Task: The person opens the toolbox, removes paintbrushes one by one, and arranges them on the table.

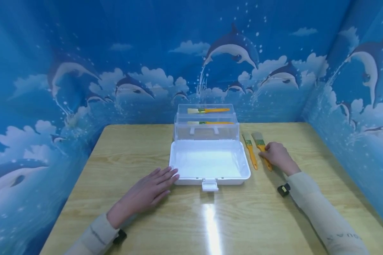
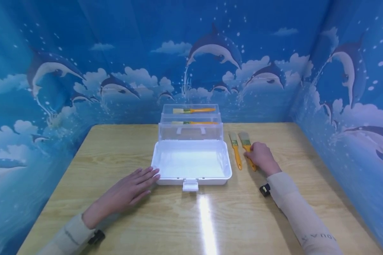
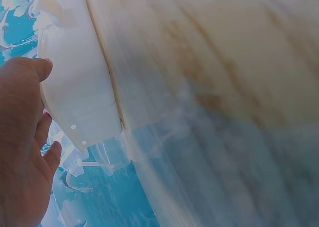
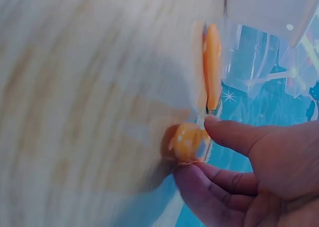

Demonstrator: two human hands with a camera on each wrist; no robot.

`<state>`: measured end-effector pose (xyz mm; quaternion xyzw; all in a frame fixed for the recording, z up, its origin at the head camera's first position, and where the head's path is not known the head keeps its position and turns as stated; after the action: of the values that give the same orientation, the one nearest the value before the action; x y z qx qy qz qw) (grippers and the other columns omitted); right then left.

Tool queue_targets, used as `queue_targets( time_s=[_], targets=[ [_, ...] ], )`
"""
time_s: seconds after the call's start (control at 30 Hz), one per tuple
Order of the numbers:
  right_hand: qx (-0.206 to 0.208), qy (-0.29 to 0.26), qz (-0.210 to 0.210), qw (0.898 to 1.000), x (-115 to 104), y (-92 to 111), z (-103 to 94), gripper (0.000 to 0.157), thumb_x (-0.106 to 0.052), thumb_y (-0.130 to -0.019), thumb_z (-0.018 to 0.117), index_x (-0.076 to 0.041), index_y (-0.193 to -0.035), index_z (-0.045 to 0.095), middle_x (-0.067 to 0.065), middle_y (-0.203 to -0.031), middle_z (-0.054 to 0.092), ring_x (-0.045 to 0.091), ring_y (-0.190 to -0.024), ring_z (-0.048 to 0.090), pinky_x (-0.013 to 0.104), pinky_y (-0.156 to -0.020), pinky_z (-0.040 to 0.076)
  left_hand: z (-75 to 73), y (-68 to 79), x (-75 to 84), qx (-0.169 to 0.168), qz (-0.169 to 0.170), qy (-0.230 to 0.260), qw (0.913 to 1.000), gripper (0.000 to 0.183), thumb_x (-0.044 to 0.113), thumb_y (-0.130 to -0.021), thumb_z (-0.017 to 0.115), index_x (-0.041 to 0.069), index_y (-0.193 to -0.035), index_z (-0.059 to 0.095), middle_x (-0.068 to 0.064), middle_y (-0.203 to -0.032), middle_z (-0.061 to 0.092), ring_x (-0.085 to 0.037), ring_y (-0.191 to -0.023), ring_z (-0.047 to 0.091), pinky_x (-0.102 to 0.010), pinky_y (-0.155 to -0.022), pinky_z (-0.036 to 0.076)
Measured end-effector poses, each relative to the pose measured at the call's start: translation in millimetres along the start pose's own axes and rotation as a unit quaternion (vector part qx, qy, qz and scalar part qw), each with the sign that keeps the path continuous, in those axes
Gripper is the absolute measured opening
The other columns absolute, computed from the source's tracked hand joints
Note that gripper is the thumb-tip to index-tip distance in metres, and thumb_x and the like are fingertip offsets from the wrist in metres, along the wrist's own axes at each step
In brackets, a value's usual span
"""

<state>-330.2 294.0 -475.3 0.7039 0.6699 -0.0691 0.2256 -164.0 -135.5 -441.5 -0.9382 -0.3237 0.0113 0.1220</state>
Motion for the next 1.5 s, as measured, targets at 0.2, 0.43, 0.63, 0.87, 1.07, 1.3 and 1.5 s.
queue_targets(
  time_s=[0.2, 0.43, 0.63, 0.87, 1.07, 1.3, 1.5],
  targets=[
    [-0.012, 0.050, -0.006, 0.999, -3.8, 6.7, -9.5, 0.057, -0.035, -0.100, 0.061, 0.016, -0.125, 0.057, 0.031, -0.110, 0.067, 0.033, -0.083, 0.066, 0.042, -0.067, 0.058, -0.1, -0.2, 0.3, -0.003, -0.002, 0.004, 1.0000, 0.058, 0.030, -0.106, 0.052, 0.014, -0.159, 0.035, -0.004, -0.166, 0.031, -0.023, -0.153, 0.030, -0.050, -0.124, 0.030],
    [-0.008, 0.079, -0.010, 0.997, -21.7, 19.5, -28.4, 0.060, -0.034, -0.102, 0.058, 0.015, -0.135, 0.051, 0.038, -0.128, 0.059, 0.050, -0.110, 0.062, 0.058, -0.083, 0.057, -0.3, -0.2, 0.1, -0.003, 0.002, -0.001, 1.0000, 0.057, 0.030, -0.106, 0.051, 0.014, -0.159, 0.035, -0.004, -0.166, 0.032, -0.023, -0.153, 0.030, -0.051, -0.123, 0.032],
    [0.030, 0.086, -0.048, 0.995, -45.7, 30.2, -43.8, 0.053, -0.028, -0.101, 0.062, 0.010, -0.137, 0.053, 0.034, -0.126, 0.062, 0.048, -0.106, 0.064, 0.058, -0.077, 0.058, -0.1, 0.9, -0.8, -0.007, -0.003, 0.000, 1.0000, 0.059, 0.030, -0.105, 0.053, 0.014, -0.159, 0.035, -0.003, -0.166, 0.031, -0.022, -0.153, 0.030, -0.049, -0.124, 0.030],
    [0.045, 0.095, -0.106, 0.989, -76.5, 46.3, -52.6, 0.048, -0.021, -0.098, 0.067, 0.006, -0.137, 0.056, 0.031, -0.127, 0.064, 0.043, -0.101, 0.067, 0.057, -0.077, 0.059, -0.9, 0.3, 1.3, 0.001, 0.012, -0.004, 0.9999, 0.058, 0.030, -0.105, 0.053, 0.013, -0.158, 0.037, -0.005, -0.165, 0.034, -0.025, -0.152, 0.033, -0.052, -0.122, 0.034],
    [0.064, 0.084, -0.144, 0.984, -104.6, 55.9, -62.0, 0.043, -0.017, -0.098, 0.066, 0.003, -0.135, 0.059, 0.027, -0.128, 0.065, 0.042, -0.108, 0.065, 0.059, -0.083, 0.058, -4.7, -1.2, 0.1, 0.014, 0.014, -0.004, 0.9998, 0.059, 0.027, -0.102, 0.059, 0.012, -0.156, 0.041, -0.006, -0.163, 0.037, -0.026, -0.150, 0.036, -0.051, -0.122, 0.034],
    [0.114, 0.049, -0.211, 0.970, -135.0, 61.1, -74.2, 0.033, -0.010, -0.099, 0.065, -0.002, -0.130, 0.064, 0.020, -0.127, 0.066, 0.038, -0.112, 0.063, 0.057, -0.086, 0.057, -3.2, -1.5, -0.8, 0.000, 0.009, -0.002, 1.0000, 0.058, 0.029, -0.104, 0.057, 0.013, -0.157, 0.039, -0.004, -0.165, 0.034, -0.024, -0.152, 0.033, -0.049, -0.124, 0.030],
    [0.124, 0.052, -0.249, 0.959, -155.9, 53.9, -78.3, 0.031, -0.007, -0.099, 0.065, -0.003, -0.130, 0.065, 0.018, -0.127, 0.067, 0.035, -0.113, 0.063, 0.055, -0.090, 0.057, -2.8, -0.7, -1.0, 0.002, 0.006, -0.002, 1.0000, 0.058, 0.029, -0.103, 0.057, 0.013, -0.157, 0.040, -0.004, -0.164, 0.035, -0.024, -0.151, 0.033, -0.049, -0.124, 0.030]
  ],
)
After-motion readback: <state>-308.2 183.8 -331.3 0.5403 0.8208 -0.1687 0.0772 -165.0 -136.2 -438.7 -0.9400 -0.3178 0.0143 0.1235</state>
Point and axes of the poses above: each hand's wrist, its own y-axis away from the middle knuckle, its own z-axis out of the palm, x = y × z, the point moved 9 cm from there along -y, towards the middle knuckle
